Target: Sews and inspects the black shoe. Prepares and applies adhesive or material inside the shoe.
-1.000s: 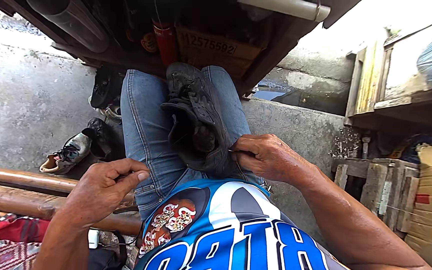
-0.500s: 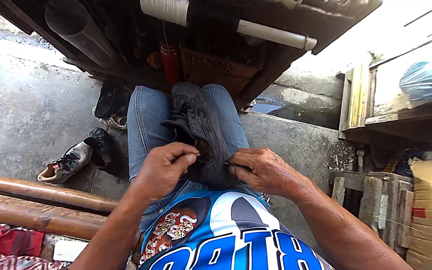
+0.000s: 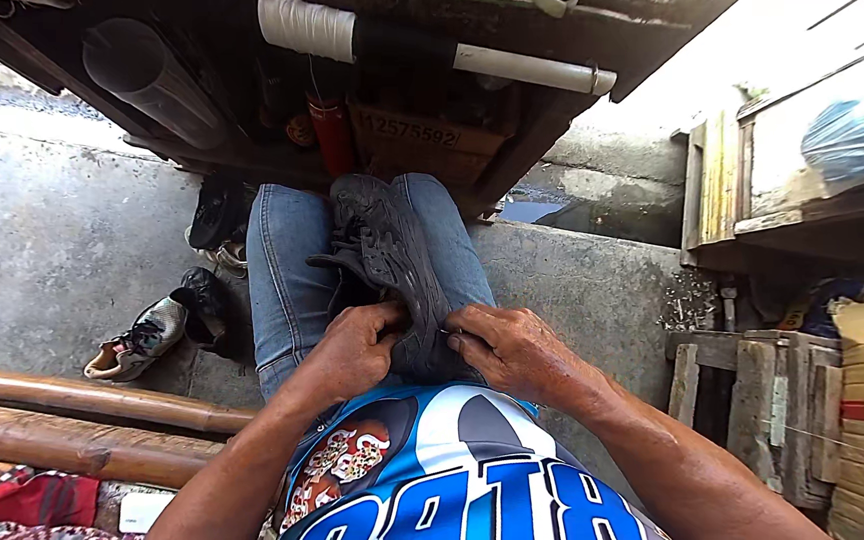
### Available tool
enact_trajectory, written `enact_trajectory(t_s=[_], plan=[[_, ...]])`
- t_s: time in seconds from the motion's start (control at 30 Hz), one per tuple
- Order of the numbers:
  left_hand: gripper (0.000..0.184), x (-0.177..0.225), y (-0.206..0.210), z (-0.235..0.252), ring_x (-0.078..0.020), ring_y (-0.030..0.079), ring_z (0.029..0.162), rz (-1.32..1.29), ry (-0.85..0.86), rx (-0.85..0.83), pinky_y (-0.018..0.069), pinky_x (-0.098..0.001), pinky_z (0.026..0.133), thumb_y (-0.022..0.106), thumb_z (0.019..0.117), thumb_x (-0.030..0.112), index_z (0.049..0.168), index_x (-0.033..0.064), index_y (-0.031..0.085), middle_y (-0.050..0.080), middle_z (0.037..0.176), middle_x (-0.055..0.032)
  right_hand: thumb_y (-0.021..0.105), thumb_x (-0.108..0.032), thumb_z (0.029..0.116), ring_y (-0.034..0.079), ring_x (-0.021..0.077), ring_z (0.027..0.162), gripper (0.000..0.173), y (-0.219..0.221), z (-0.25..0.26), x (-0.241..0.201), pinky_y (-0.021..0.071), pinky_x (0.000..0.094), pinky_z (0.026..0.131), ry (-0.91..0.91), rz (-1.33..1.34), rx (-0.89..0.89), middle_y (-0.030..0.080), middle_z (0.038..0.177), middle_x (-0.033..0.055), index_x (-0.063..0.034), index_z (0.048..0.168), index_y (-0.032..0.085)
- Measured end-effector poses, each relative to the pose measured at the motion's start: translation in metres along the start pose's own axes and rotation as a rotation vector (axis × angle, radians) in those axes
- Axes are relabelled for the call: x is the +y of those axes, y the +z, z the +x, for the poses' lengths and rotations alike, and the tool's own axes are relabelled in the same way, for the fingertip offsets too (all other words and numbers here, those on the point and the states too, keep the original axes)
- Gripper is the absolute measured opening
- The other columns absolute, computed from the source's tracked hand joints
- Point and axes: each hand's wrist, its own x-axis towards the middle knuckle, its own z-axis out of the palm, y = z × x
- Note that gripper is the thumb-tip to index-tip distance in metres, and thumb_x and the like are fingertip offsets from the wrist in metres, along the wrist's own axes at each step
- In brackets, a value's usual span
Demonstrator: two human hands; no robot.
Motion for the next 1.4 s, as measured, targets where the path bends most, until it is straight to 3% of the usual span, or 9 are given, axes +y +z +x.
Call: enact_trajectory(t_s=[0.13,0.33,0.47,0.7,0.97,1.07,1.17,1.23,1.4], plan=[[0.023,0.01,0.018,-0.014,-0.0058,0.066,0.093,0.238,0.109,0.183,0.0556,-0.0329,0.083,0.053,0.0961,0.014,0.098,0.0155,0.075,0.071,0.095,0.0041,0.049,-0.025,0.1037,0.066,0.0135,0.072,0.026,-0.004,-0.004,0.003,0.0527,0.0371,0.06,0.009,-0.038,-0.035,0.069,0.085,0.0006,-0.0145,0.106,0.072],[0.023,0.025,0.03,-0.018,-0.0137,0.068,0.087,0.412,0.204,0.152,0.0546,-0.0396,0.077,0.053,0.091,0.014,0.084,0.014,0.074,0.072,0.086,0.0003,0.055,-0.017,0.0952,0.064,0.0173,0.068,0.015,-0.024,0.003,-0.012,0.0497,0.0385,0.055,0.035,-0.15,-0.214,0.063,0.079,0.0015,-0.0143,0.097,0.07],[0.022,0.026,0.03,-0.014,-0.0112,0.067,0.083,0.407,0.194,0.135,0.054,-0.0374,0.074,0.053,0.0917,0.015,0.082,0.0145,0.073,0.07,0.082,0.0019,0.059,-0.016,0.0985,0.066,0.017,0.075,0.01,-0.023,0.008,-0.013,0.0544,0.0392,0.065,0.101,-0.075,-0.244,0.066,0.084,0.0024,-0.0115,0.099,0.068],[0.02,0.017,0.028,0.004,-0.0056,0.066,0.084,0.255,0.177,0.093,0.0558,-0.035,0.073,0.055,0.0939,0.014,0.084,0.0173,0.072,0.068,0.086,0.0059,0.063,-0.04,0.0992,0.054,0.0137,0.05,0.037,-0.002,-0.022,0.026,0.0441,0.0377,0.046,0.132,-0.068,0.183,0.054,0.058,-0.0017,-0.0117,0.076,0.064],[0.02,0.011,0.018,0.004,-0.0023,0.066,0.091,0.184,0.163,0.088,0.0565,-0.03,0.08,0.055,0.0959,0.011,0.093,0.0155,0.074,0.071,0.095,0.0062,0.055,-0.042,0.1052,0.052,0.0219,0.054,0.049,-0.034,-0.055,0.08,0.0426,0.0457,0.052,0.491,-0.182,0.461,0.054,0.062,0.0082,-0.0028,0.077,0.062],[0.012,-0.003,0.01,0.004,-0.0019,0.067,0.092,0.034,0.195,0.098,0.0584,-0.026,0.084,0.063,0.0939,0.006,0.095,0.0104,0.074,0.072,0.096,0.0034,0.054,-0.034,0.1067,0.048,0.012,0.051,0.037,-0.025,-0.06,0.077,0.0405,0.0317,0.049,0.473,0.064,0.403,0.051,0.063,0.0011,-0.0072,0.082,0.062],[0.011,-0.013,0.009,-0.001,0.0008,0.068,0.085,-0.082,0.198,0.18,0.0588,-0.0207,0.078,0.066,0.0892,0.003,0.093,0.0092,0.074,0.072,0.091,0.0048,0.048,-0.025,0.1084,0.046,0.0076,0.044,0.029,-0.025,-0.054,0.056,0.0407,0.0213,0.039,0.444,0.621,0.326,0.052,0.062,-0.0006,-0.0073,0.12,0.067],[0.011,-0.013,0.011,-0.005,-0.0003,0.068,0.084,-0.03,0.204,0.27,0.0588,-0.0214,0.077,0.065,0.0909,0.003,0.095,0.0085,0.074,0.072,0.091,0.0033,0.047,-0.029,0.1076,0.047,0.007,0.044,0.033,-0.023,-0.047,0.042,0.0424,0.0216,0.04,0.392,0.922,0.202,0.052,0.061,-0.0013,-0.0131,0.13,0.066],[0.019,-0.013,0.004,-0.019,-0.0073,0.067,0.089,0.333,0.194,0.469,0.0557,-0.0311,0.08,0.059,0.0963,0.016,0.1,0.0101,0.076,0.071,0.094,-0.002,0.052,-0.026,0.106,0.048,-0.0035,0.052,0.032,-0.019,-0.034,0.027,0.0389,0.0144,0.047,0.122,0.906,-0.354,0.058,0.064,-0.0083,-0.0078,0.09,0.073]])
